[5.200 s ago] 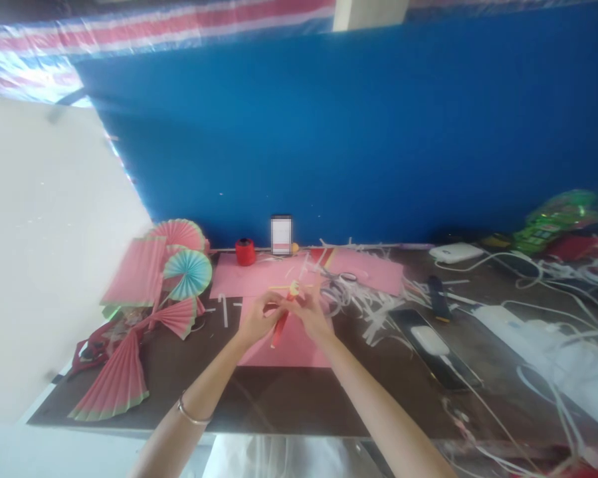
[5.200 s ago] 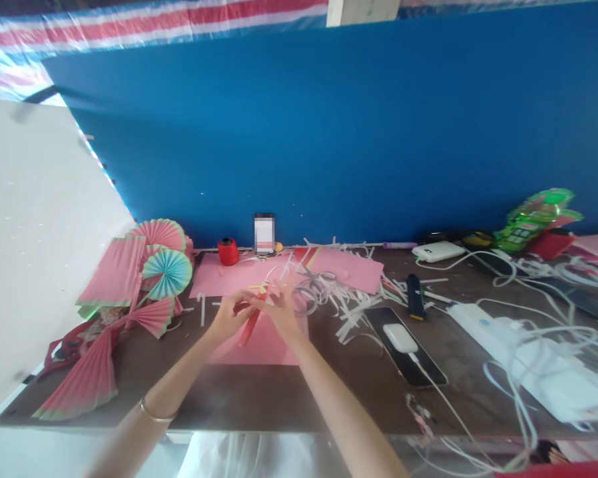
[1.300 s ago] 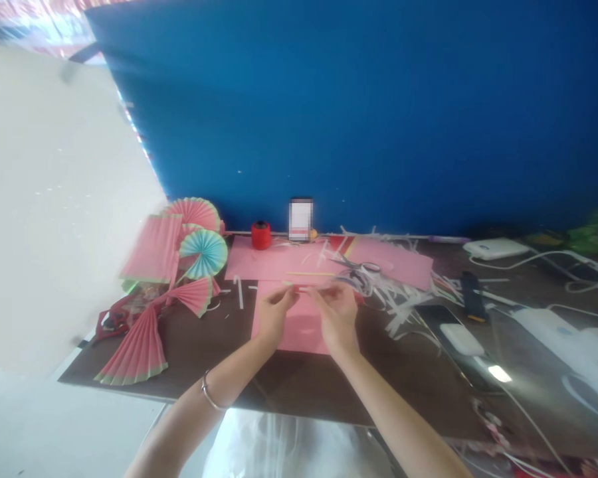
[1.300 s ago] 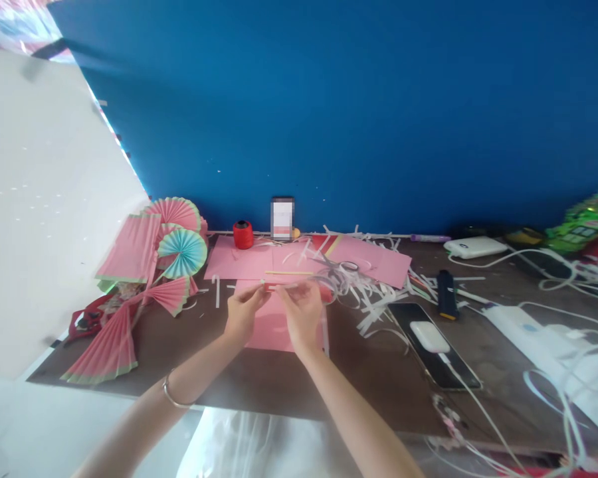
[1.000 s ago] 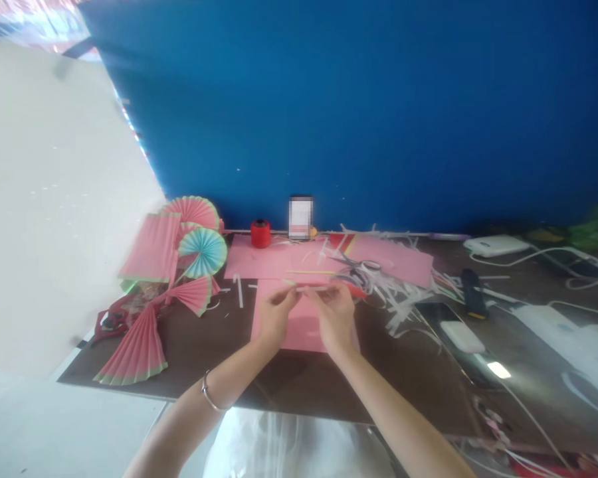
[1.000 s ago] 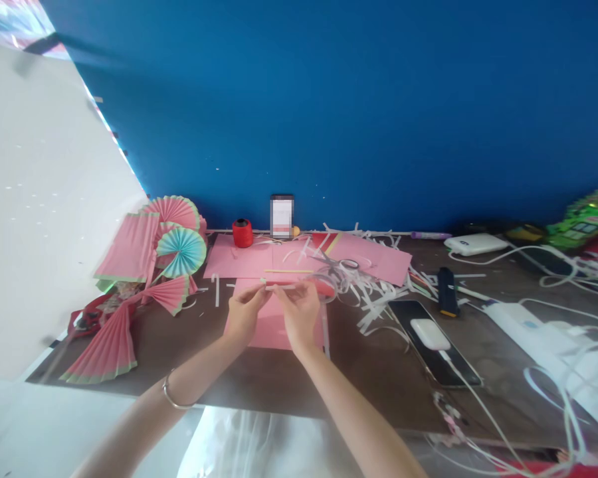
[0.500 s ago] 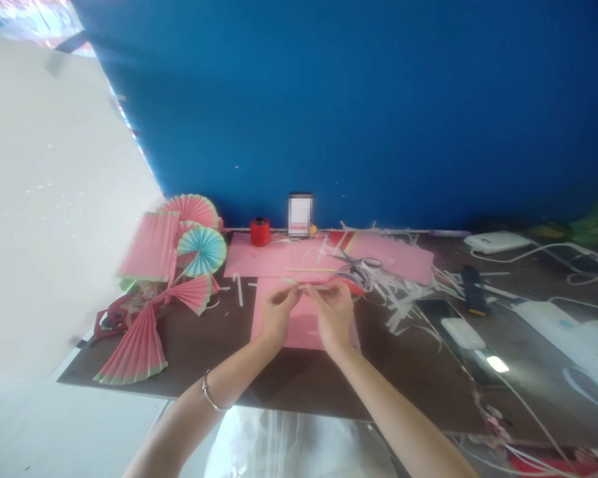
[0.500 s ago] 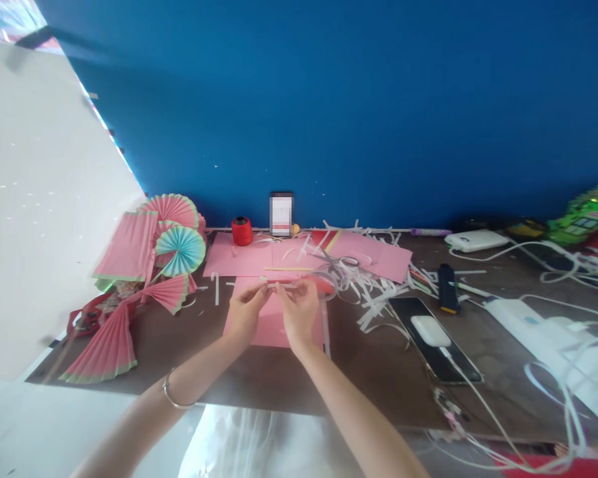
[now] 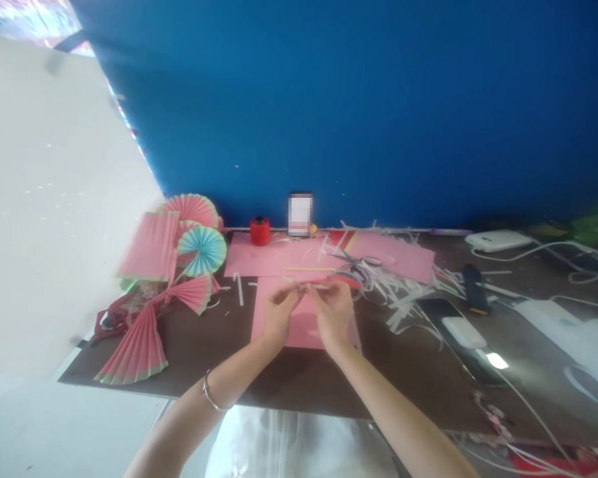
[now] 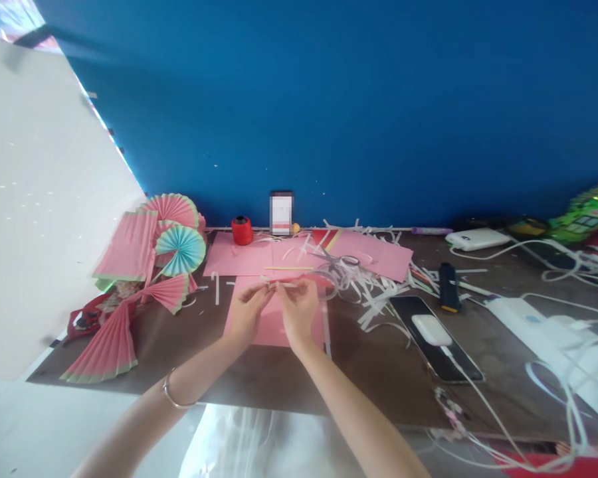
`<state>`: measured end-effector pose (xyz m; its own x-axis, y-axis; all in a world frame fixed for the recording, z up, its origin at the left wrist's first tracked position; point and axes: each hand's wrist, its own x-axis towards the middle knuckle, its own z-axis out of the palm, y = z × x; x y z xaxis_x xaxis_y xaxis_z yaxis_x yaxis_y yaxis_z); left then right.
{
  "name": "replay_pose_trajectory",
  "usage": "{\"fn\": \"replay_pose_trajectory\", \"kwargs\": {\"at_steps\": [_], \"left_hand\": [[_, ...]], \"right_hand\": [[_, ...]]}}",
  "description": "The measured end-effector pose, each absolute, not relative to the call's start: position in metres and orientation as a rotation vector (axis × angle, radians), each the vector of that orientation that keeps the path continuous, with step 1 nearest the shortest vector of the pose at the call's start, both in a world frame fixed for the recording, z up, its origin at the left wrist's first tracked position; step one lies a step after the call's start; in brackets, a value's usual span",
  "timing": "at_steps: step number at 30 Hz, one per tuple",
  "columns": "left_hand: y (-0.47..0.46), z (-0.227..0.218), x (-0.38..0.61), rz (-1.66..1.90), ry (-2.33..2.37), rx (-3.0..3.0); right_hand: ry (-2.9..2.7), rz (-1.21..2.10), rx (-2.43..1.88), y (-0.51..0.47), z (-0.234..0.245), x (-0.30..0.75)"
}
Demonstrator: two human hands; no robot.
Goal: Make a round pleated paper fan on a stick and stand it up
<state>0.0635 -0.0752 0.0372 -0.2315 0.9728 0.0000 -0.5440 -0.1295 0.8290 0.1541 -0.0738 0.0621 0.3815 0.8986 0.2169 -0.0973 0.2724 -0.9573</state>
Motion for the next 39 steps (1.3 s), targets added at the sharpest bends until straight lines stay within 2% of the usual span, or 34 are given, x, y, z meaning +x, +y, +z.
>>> {"fn": "replay_pose_trajectory", "kwargs": {"at_steps": [8, 14, 25, 34, 39], "left_hand": [[-0.078, 0.051, 0.064, 1.678, 1.067, 0.761], [-0.078, 0.061, 0.061, 1.754, 1.029, 0.682], [-0.076, 0.058, 0.058, 1.767, 1.009, 0.718], [-0.083, 0.068, 0.062, 1.709, 0.902, 0.707], [-0.077, 0.063, 0.057, 1.798, 0.966, 0.667]], "right_hand": [[-0.937, 0.843, -1.028, -0.072, 0.059, 0.153], [-0.950, 0.869, -1.006, -0.069, 0.056, 0.160], [-1.076, 0.685, -1.212, -0.069, 0.063, 0.167], [-1.042, 0.735, -1.196, -0.067, 0.064, 0.165], [-0.933, 0.849, -1.102, -0.071, 0.062, 0.163]]}}
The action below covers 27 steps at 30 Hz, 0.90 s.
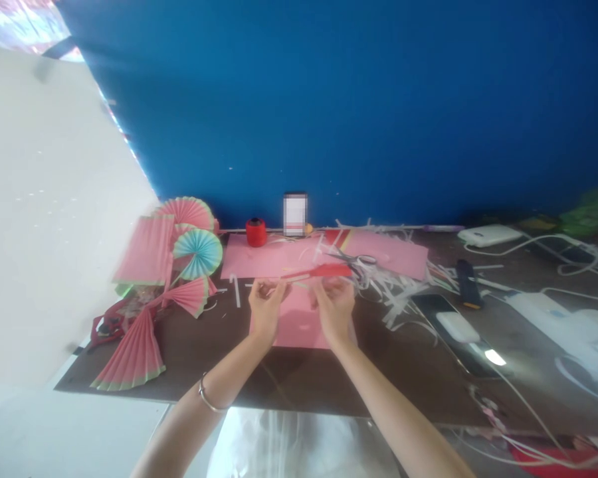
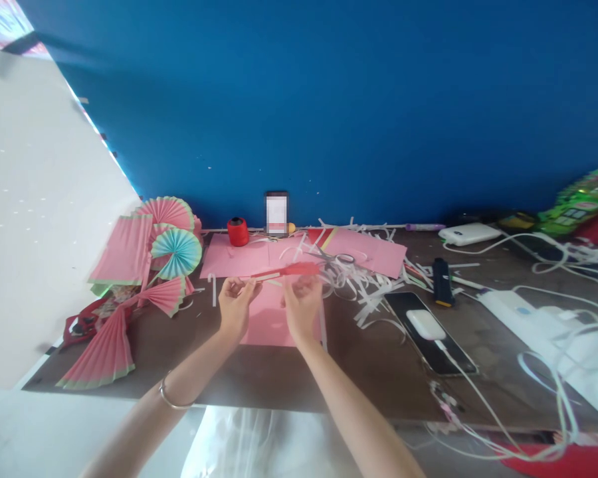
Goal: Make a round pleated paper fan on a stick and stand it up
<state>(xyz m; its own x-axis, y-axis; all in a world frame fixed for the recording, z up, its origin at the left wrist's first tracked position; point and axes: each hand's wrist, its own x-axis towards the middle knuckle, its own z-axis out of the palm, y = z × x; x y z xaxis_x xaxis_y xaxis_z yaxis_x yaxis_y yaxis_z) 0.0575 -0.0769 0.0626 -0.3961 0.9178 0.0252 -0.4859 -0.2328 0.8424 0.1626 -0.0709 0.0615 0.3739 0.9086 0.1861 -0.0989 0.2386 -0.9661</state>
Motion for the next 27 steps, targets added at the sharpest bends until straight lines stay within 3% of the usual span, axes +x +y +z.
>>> {"fn": "replay_pose_trajectory", "kwargs": {"at_steps": [7, 27], "left_hand": [[-0.081, 0.062, 0.059, 1.690, 0.966, 0.703], [-0.073, 0.064, 0.048, 1.667, 0.919, 0.669]], "right_hand": [[-0.921, 1.340, -1.016, -0.075, 0.065, 0.152], [-0.765, 1.289, -0.971, -0.065, 0.056, 0.162]]}}
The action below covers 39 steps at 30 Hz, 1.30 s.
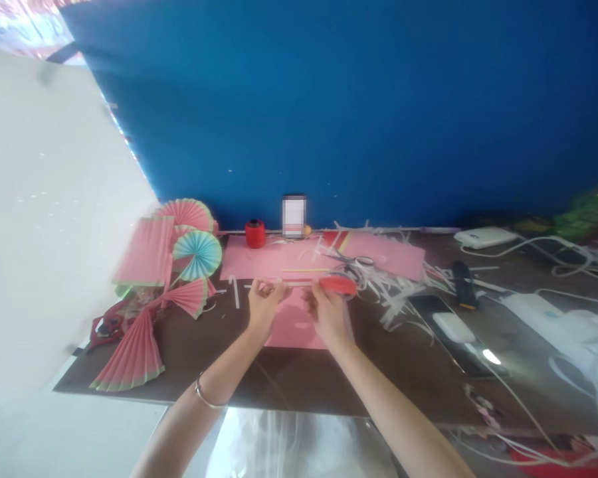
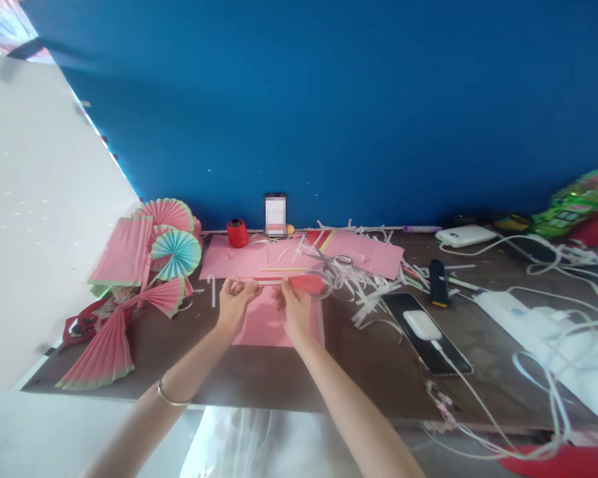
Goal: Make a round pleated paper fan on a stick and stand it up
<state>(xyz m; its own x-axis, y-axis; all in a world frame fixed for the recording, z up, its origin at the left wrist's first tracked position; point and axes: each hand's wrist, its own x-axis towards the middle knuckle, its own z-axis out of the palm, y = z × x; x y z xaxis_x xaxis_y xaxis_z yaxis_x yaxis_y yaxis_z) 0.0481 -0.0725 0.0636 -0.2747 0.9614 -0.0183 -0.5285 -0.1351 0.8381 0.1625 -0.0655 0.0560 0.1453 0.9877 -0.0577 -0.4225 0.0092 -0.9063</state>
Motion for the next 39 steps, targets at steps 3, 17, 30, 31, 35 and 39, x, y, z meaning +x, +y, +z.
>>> {"fn": "replay_pose_trajectory", "kwargs": {"at_steps": [3, 17, 30, 31, 35, 39], "left_hand": [[-0.070, 0.061, 0.046, 1.679, 0.930, 0.673], [-0.055, 0.043, 0.037, 1.839, 0.976, 0.694], [-0.030, 0.020, 0.007, 1.693, 1.500, 0.942], [-0.030, 0.019, 0.006, 1.669, 1.521, 0.996], [-0.030, 0.017, 0.003, 1.525, 1.588, 1.256], [-0.034, 0.022, 0.004, 1.459, 1.829, 1.540]], "right_hand": [[-0.848, 1.259, -1.006, -0.065, 0.052, 0.163], [-1.240, 1.250, -1.112, -0.056, 0.055, 0.178], [-2.288, 0.143, -1.518, -0.006, 0.046, 0.280], [-2.335, 0.105, -1.513, -0.007, 0.044, 0.276], [-2.234, -0.188, -1.562, -0.010, 0.045, 0.259], [-1.959, -0.276, -1.364, -0.013, 0.056, 0.250]]}}
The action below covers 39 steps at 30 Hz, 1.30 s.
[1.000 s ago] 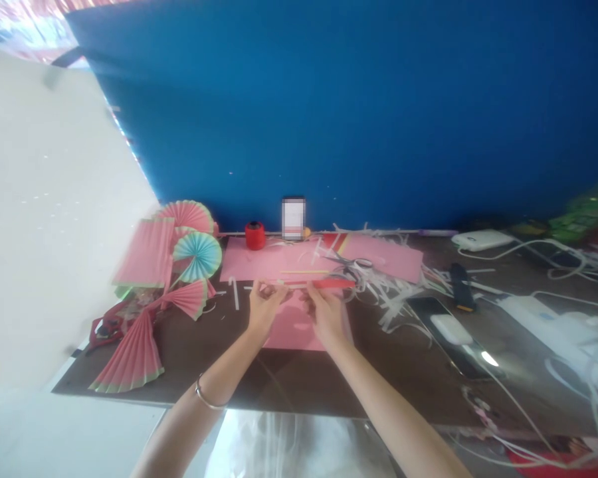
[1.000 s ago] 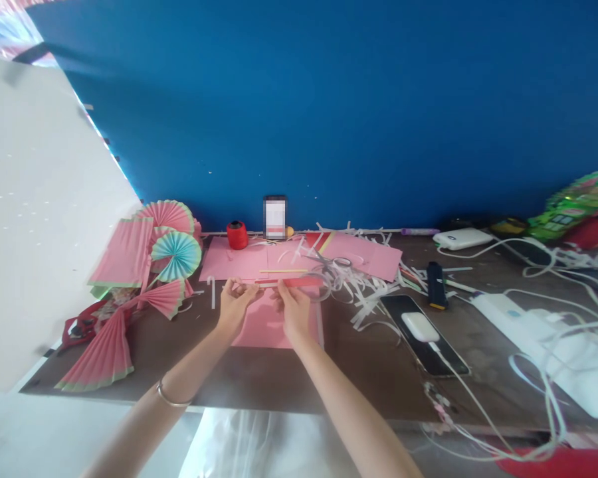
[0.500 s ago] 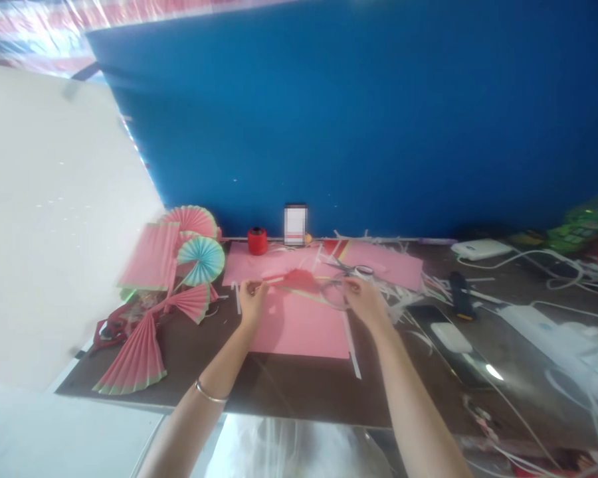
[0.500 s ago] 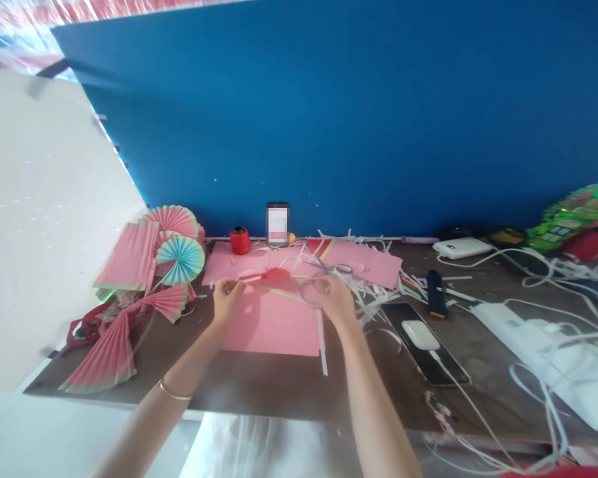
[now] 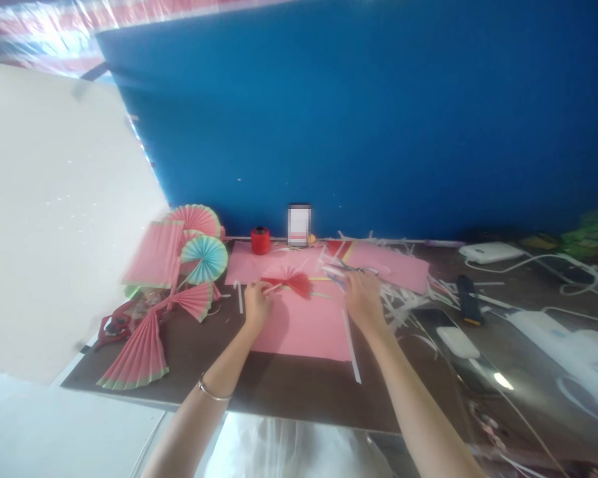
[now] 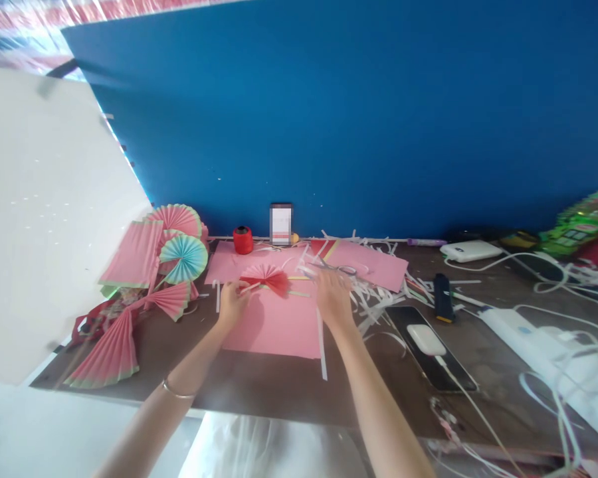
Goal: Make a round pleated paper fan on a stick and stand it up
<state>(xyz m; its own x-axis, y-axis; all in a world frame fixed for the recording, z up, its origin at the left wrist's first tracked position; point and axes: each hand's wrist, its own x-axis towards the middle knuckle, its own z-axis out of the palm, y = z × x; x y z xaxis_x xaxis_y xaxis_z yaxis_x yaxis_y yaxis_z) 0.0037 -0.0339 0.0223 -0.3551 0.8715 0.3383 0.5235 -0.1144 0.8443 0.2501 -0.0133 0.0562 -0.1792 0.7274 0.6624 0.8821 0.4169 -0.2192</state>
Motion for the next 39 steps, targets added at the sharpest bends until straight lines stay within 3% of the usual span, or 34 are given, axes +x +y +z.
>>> {"fn": "replay_pose_trajectory", "kwargs": {"at_steps": [4, 9, 24, 30, 39], "left_hand": [[-0.040, 0.032, 0.008, 1.605, 1.876, 1.626], [-0.044, 0.036, 0.019, 1.594, 1.143, 1.532], [-0.041, 0.025, 0.020, 1.497, 0.946, 1.293], [-0.042, 0.028, 0.020, 1.561, 1.027, 1.341], [-0.054, 0.034, 0.027, 1.707, 1.122, 1.897]], "right_hand": [[-1.768, 0.049, -1.138, -0.020, 0.064, 0.233], [-1.610, 0.478, -1.102, -0.033, 0.060, 0.207], [-1.405, 0.899, -0.928, -0.051, 0.065, 0.207], [-1.437, 0.744, -1.024, -0.045, 0.055, 0.207], [-1.743, 0.117, -0.966, -0.046, 0.047, 0.206]]}}
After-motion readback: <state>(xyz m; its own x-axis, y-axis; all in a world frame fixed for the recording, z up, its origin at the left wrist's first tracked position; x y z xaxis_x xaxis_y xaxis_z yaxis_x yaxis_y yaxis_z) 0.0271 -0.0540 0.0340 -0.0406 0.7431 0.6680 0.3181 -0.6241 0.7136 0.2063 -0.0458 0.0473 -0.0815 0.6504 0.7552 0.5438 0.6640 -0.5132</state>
